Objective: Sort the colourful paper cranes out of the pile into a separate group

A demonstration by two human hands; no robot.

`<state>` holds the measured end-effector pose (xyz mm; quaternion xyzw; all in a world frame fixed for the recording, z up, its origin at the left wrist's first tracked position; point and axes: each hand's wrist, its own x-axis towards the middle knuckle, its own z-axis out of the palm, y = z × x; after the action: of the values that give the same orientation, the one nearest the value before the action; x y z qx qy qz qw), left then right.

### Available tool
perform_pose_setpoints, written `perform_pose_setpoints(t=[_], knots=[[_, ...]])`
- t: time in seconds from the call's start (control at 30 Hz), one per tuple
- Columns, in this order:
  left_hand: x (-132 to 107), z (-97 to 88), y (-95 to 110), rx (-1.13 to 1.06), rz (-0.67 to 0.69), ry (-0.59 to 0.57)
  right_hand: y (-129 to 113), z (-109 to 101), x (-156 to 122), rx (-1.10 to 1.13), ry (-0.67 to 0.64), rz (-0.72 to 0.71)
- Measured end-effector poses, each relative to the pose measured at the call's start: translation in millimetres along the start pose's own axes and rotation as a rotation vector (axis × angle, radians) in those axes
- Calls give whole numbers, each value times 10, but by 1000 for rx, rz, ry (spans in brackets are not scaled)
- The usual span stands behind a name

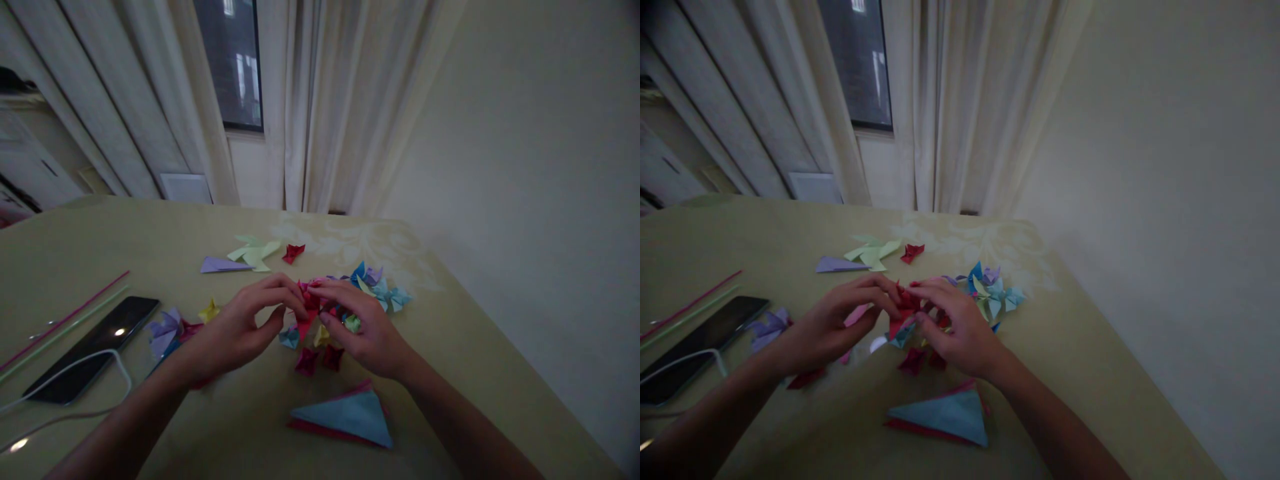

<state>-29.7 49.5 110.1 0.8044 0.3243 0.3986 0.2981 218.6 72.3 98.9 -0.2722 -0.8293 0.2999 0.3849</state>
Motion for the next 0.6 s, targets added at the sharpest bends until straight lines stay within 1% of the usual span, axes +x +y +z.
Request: perform_pose_setpoints(t=[0.17, 0.27, 0.37, 0.43, 0.5, 0.6], knots=[[11, 36, -82, 91, -4, 144, -6, -2, -4, 7, -27, -22], [9, 52, -149, 73, -27, 221, -25, -12, -5, 24, -40, -42], [-1, 52, -168, 5, -120, 208, -44, -20, -1, 29, -46, -54], [-4, 44, -153, -1, -166, 187, -50, -22, 0, 22, -44, -60], [0, 33, -128, 23, -160, 186, -49, -20, -1, 17, -42, -67], [13, 21, -92, 71, -109, 206, -40, -15, -5, 18, -58, -67]])
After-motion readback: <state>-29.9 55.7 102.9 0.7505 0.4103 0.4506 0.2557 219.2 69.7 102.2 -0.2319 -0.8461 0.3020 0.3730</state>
